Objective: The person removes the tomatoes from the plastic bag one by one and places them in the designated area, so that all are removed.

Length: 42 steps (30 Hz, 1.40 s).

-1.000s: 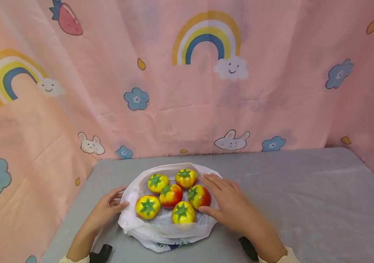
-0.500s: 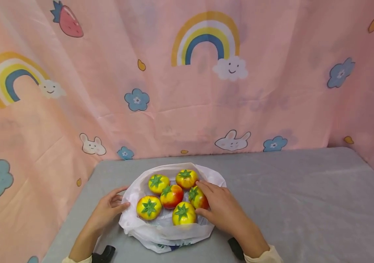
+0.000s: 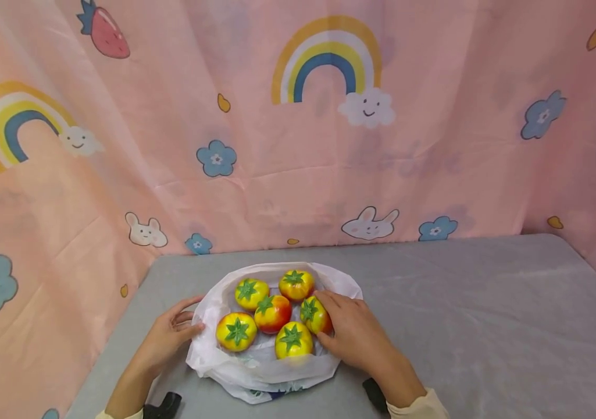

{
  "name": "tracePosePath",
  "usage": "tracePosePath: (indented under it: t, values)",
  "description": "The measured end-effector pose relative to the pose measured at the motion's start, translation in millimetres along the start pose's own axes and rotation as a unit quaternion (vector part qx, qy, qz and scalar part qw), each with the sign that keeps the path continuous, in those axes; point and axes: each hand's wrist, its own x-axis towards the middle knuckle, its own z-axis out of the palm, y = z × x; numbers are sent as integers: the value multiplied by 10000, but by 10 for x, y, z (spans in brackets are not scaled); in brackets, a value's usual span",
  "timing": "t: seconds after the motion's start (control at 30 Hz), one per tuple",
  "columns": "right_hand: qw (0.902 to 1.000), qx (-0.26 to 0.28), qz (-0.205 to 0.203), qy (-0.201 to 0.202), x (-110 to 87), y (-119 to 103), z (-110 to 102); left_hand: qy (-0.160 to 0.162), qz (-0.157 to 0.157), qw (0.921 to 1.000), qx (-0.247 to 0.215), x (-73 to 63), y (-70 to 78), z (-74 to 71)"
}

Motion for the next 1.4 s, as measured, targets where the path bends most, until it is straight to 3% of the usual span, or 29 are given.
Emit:
tracePosePath:
  t: [0.23,0.8,1.07,1.4]
  values:
    - [9999,130,7,-38,-21,-8,2,-19,0,10000,55,-10,0,2]
    - [9988,246,303,285,-27,-43,-35,-1,-37,10000,92,-11,21,-4]
    - [9973,576,164,428,-76,-24,-129,4,-54,9999,145,5,12,-9]
    - [9971,621,73,427,-97,-27,-200,42,-110,9999,-9,3,-10,-14]
